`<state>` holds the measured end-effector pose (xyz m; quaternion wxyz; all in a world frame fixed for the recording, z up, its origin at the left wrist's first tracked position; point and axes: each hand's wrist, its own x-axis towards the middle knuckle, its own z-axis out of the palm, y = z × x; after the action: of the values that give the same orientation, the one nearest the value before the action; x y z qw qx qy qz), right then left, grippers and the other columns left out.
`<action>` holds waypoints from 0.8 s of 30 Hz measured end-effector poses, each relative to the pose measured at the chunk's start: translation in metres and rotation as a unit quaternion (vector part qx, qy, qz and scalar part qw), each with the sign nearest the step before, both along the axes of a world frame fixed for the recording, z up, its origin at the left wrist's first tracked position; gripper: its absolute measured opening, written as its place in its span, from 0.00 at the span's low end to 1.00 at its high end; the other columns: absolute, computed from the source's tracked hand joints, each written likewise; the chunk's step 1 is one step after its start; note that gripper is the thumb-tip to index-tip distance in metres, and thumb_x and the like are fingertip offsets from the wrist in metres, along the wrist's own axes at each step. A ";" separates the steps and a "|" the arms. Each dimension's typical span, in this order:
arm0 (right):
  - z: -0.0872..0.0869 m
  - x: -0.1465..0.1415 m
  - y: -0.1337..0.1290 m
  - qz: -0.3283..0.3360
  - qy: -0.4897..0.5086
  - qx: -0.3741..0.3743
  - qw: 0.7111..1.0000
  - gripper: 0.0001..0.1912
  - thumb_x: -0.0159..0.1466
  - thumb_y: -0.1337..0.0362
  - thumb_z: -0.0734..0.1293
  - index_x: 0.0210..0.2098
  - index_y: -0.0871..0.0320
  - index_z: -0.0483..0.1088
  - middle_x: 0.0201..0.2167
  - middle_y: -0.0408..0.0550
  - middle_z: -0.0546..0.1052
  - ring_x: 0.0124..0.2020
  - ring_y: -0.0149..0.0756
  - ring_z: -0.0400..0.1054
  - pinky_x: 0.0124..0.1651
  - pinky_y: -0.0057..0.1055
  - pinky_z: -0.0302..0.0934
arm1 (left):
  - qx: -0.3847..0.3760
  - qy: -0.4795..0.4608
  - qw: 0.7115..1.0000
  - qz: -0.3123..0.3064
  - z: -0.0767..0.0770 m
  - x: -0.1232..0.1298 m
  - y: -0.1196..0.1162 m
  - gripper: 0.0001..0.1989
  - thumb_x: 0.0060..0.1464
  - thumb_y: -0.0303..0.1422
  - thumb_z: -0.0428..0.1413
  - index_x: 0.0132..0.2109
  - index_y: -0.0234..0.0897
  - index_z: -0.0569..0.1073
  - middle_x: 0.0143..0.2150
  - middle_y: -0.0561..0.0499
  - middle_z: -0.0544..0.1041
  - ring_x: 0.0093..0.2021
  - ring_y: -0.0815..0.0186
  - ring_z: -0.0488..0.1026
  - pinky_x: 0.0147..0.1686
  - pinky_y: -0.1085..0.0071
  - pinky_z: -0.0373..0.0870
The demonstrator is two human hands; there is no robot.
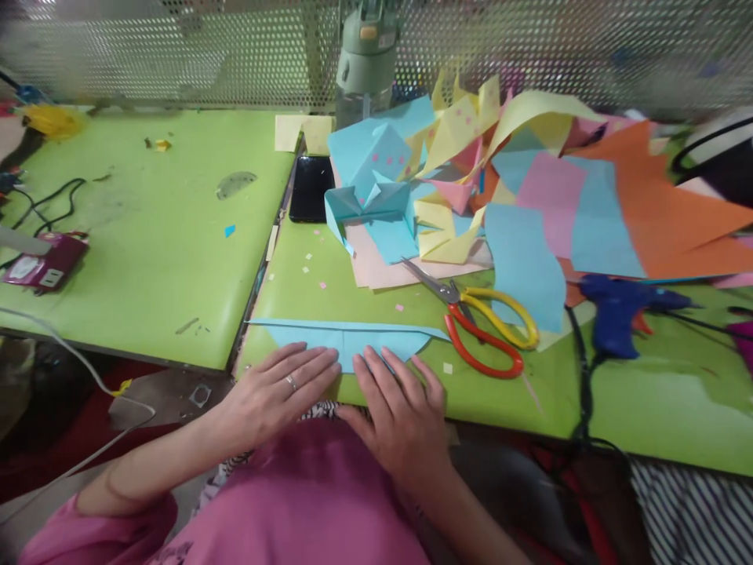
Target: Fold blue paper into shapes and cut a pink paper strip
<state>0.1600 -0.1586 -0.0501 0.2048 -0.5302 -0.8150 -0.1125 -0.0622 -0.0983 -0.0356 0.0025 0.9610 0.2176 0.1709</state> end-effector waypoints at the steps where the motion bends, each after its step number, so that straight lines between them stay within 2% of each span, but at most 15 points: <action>1: 0.001 0.000 -0.001 -0.001 -0.001 0.002 1.000 0.26 0.68 0.52 0.63 0.58 0.62 0.69 0.50 0.58 0.78 0.53 0.47 0.67 0.61 0.49 0.54 | 0.005 0.002 1.000 0.011 -0.002 0.000 -0.003 0.18 0.67 0.30 0.48 0.60 0.29 0.68 0.64 0.41 0.69 0.63 0.59 0.66 0.62 0.59 0.65; 5: 0.002 0.001 -0.005 -0.006 0.009 0.008 1.000 0.31 0.66 0.49 0.65 0.62 0.62 0.66 0.45 0.57 0.78 0.50 0.46 0.66 0.61 0.47 0.56 | 0.046 0.016 0.996 0.076 -0.005 0.002 -0.014 0.21 0.64 0.32 0.54 0.62 0.33 0.68 0.61 0.42 0.71 0.56 0.59 0.69 0.57 0.63 0.67; 8: 0.000 0.003 -0.007 -0.005 0.004 0.001 1.000 0.34 0.65 0.47 0.66 0.64 0.60 0.64 0.42 0.54 0.78 0.47 0.45 0.65 0.61 0.46 0.55 | 0.051 0.039 0.994 0.083 -0.004 0.002 -0.018 0.21 0.63 0.29 0.54 0.62 0.33 0.68 0.57 0.43 0.74 0.50 0.62 0.70 0.53 0.66 0.68; 11: -0.001 0.003 -0.007 -0.005 -0.004 -0.001 1.000 0.34 0.64 0.47 0.67 0.64 0.59 0.64 0.43 0.52 0.79 0.47 0.45 0.64 0.61 0.47 0.53 | 0.047 0.041 0.996 0.067 -0.004 0.002 -0.018 0.20 0.64 0.27 0.51 0.62 0.32 0.69 0.58 0.43 0.74 0.53 0.62 0.70 0.54 0.66 0.67; 17: 0.003 -0.002 -0.005 -0.016 0.009 0.012 1.000 0.23 0.65 0.51 0.68 0.53 0.59 0.72 0.42 0.52 0.81 0.46 0.44 0.65 0.61 0.46 0.53 | 0.025 0.045 0.998 0.044 -0.009 0.002 -0.018 0.20 0.65 0.28 0.50 0.63 0.30 0.67 0.66 0.41 0.67 0.65 0.56 0.62 0.61 0.61 0.63; 24: 0.005 -0.007 -0.004 -0.014 0.021 -0.007 1.000 0.23 0.67 0.52 0.66 0.54 0.62 0.71 0.45 0.54 0.81 0.47 0.43 0.68 0.63 0.45 0.51 | 0.008 0.021 0.999 0.034 -0.005 0.006 -0.015 0.21 0.66 0.31 0.51 0.62 0.26 0.67 0.64 0.40 0.69 0.65 0.56 0.64 0.63 0.59 0.62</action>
<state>0.1534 -0.1627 -0.0450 0.2165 -0.5450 -0.8039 -0.0990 -0.0566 -0.1128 -0.0410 -0.0151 0.9563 0.2489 0.1527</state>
